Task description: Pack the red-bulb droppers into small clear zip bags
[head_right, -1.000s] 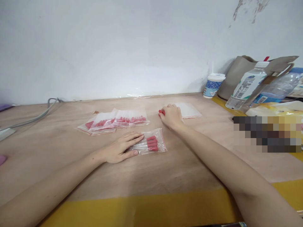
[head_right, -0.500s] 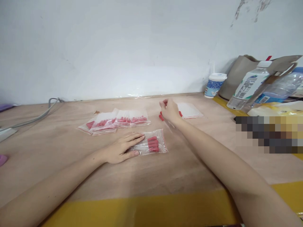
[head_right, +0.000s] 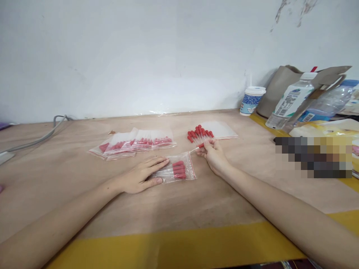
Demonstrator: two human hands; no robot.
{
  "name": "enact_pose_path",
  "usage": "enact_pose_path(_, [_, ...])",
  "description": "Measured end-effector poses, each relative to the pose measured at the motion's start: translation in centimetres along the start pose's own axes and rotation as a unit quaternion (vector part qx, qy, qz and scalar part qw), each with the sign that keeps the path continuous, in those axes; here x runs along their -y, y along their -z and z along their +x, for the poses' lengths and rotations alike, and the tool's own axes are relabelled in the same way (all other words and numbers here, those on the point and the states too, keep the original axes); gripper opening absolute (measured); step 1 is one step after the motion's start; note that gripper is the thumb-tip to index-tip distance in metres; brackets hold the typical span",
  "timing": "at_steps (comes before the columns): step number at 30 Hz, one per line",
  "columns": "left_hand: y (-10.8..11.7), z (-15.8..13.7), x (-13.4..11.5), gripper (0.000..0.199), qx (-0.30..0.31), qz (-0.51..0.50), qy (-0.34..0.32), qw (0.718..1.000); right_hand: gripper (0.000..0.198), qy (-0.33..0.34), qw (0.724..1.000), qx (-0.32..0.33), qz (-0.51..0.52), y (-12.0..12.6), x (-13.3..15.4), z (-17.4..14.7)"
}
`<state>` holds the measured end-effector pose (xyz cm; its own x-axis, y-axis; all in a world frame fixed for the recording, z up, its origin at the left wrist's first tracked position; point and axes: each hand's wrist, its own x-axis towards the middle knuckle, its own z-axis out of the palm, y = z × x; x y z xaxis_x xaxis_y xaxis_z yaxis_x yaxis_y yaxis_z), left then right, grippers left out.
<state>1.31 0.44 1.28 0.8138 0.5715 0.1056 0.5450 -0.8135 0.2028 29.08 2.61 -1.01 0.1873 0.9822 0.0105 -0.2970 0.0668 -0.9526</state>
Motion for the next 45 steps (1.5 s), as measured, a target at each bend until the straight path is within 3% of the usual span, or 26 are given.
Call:
enact_pose_path(5, [0.2, -0.1, -0.3, 0.064, -0.003, -0.007, 0.008, 1.0, 0.022, -0.085, 0.991, 0.106, -0.001, -0.3, 0.3, -1.1])
enact_pose_path(14, [0.3, 0.0, -0.4, 0.064, -0.002, -0.01, 0.007, 1.0, 0.035, -0.1, 0.959, 0.245, -0.103, 0.6, 0.8, -0.8])
enact_pose_path(24, [0.3, 0.0, -0.5, 0.063, 0.002, -0.006, 0.014, 1.0, 0.032, -0.03, 0.965, 0.118, -0.232, -1.8, 0.2, -1.0])
enact_pose_path(30, [0.3, 0.0, -0.4, 0.061, -0.003, -0.011, 0.01, 1.0, 0.03, -0.003, 0.957, 0.132, -0.259, -2.1, 0.1, -1.5])
enact_pose_path(37, [0.3, 0.1, -0.4, 0.061, -0.008, -0.012, 0.005, 1.0, 0.033, -0.023, 0.933, 0.267, -0.241, -1.6, 0.7, -1.5])
enact_pose_path(40, [0.3, 0.0, -0.4, 0.061, -0.005, -0.01, 0.006, 1.0, 0.03, -0.035, 0.934, 0.265, -0.238, -1.7, 1.0, -1.5])
enact_pose_path(45, [0.4, 0.1, -0.5, 0.06, -0.006, -0.006, 0.007, 1.0, 0.026, -0.035, 0.945, 0.198, -0.258, -1.9, 0.8, -1.4])
